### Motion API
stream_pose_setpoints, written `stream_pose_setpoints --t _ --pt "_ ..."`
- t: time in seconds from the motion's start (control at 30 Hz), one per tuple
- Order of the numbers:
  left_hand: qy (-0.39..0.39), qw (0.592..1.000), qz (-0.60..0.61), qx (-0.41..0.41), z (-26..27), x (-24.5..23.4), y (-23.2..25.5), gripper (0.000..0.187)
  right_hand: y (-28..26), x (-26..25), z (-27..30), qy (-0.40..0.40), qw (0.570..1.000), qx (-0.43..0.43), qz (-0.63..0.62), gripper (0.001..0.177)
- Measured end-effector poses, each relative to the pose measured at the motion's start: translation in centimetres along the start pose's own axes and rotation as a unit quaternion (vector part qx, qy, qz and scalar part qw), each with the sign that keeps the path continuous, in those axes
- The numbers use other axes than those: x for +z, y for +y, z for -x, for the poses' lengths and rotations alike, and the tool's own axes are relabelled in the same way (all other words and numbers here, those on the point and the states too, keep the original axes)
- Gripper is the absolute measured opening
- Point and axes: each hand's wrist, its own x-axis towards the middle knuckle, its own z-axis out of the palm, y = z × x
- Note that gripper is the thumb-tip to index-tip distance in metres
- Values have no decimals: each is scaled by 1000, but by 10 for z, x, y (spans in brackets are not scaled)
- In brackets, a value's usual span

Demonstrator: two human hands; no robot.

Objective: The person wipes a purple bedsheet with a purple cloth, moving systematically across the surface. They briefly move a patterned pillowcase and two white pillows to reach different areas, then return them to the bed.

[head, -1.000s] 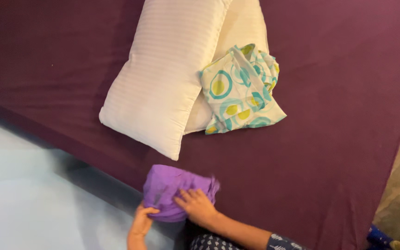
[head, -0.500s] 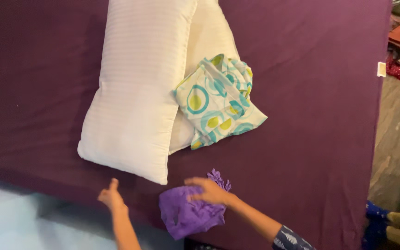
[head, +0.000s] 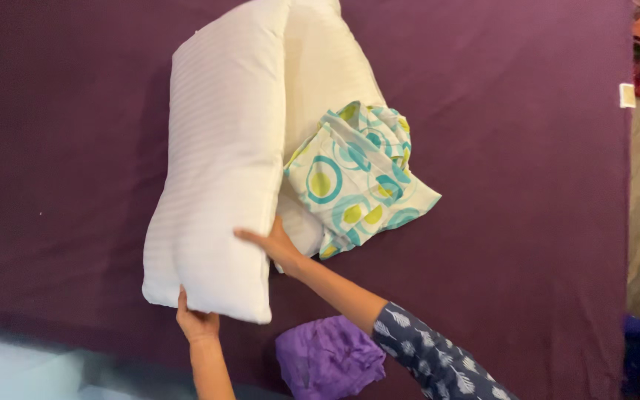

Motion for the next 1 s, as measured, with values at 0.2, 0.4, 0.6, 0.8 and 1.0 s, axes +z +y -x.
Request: stream_pose_setpoints --t 0.2,0.4,0.6,0.8,1.0 --pt "-71 994 32 80 55 81 -9 60 -103 -13 -22 -5 999 -9 -51 57" --pt "-294 945 138 -42 105 127 23 84 -166 -101 26 55 993 51 91 81" --pt "-100 938 -200 -263 82 120 -9 101 -125 -249 122 10 991 108 84 91" --pt "-118 924 -329 -154 84 137 -37 78 -90 -305 129 -17 978 159 131 86" --pt "-171 909 -376 50 124 190 -36 55 -111 -306 167 110 990 1 84 76"
